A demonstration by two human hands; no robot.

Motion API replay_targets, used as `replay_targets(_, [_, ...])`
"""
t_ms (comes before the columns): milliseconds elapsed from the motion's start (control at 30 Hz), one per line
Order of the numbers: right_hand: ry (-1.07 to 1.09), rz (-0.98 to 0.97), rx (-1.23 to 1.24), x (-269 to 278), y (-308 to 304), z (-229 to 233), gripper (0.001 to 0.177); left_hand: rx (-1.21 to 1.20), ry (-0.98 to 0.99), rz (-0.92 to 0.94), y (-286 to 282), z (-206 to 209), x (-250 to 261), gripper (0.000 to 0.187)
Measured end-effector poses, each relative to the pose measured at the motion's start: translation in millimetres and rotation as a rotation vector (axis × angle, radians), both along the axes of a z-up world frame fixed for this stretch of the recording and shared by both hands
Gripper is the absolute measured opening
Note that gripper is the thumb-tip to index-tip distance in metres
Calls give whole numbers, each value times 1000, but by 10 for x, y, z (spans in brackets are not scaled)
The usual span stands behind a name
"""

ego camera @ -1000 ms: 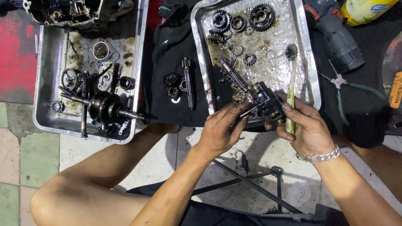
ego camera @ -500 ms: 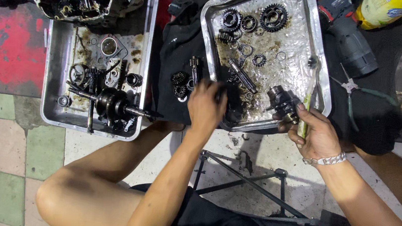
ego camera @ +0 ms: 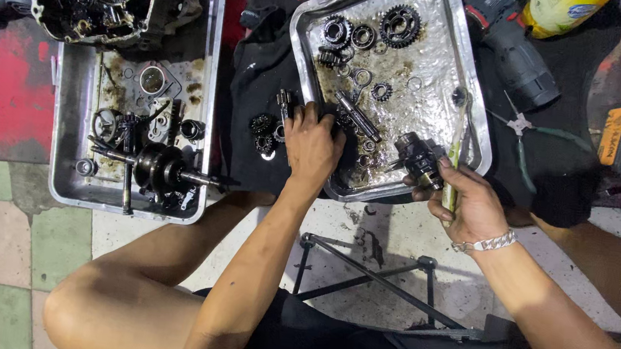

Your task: The person cleans various small mechanical parts, including gears and shafts, using a toothbrush and a cleaning solution. They scrub the parts in a metal tray and place them on a cloth to dry.

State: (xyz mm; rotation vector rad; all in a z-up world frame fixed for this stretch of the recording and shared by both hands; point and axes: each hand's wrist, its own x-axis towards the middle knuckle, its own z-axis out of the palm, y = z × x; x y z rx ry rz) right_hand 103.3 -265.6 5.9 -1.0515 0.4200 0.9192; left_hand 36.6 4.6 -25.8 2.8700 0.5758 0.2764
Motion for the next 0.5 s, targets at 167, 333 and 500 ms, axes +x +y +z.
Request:
replay_targets(167, [-11, 52, 21, 12, -19, 50, 14, -98, -137, -108, 60, 112, -152, 40])
replay_targets(333, [-11, -2, 51, 25, -65, -48, 8, -207, -322, -242, 164, 361, -445, 37])
replay_targets(500, [2, 5, 13, 22, -48, -6, 7, -230, -356, -252, 137, 436, -514, 36])
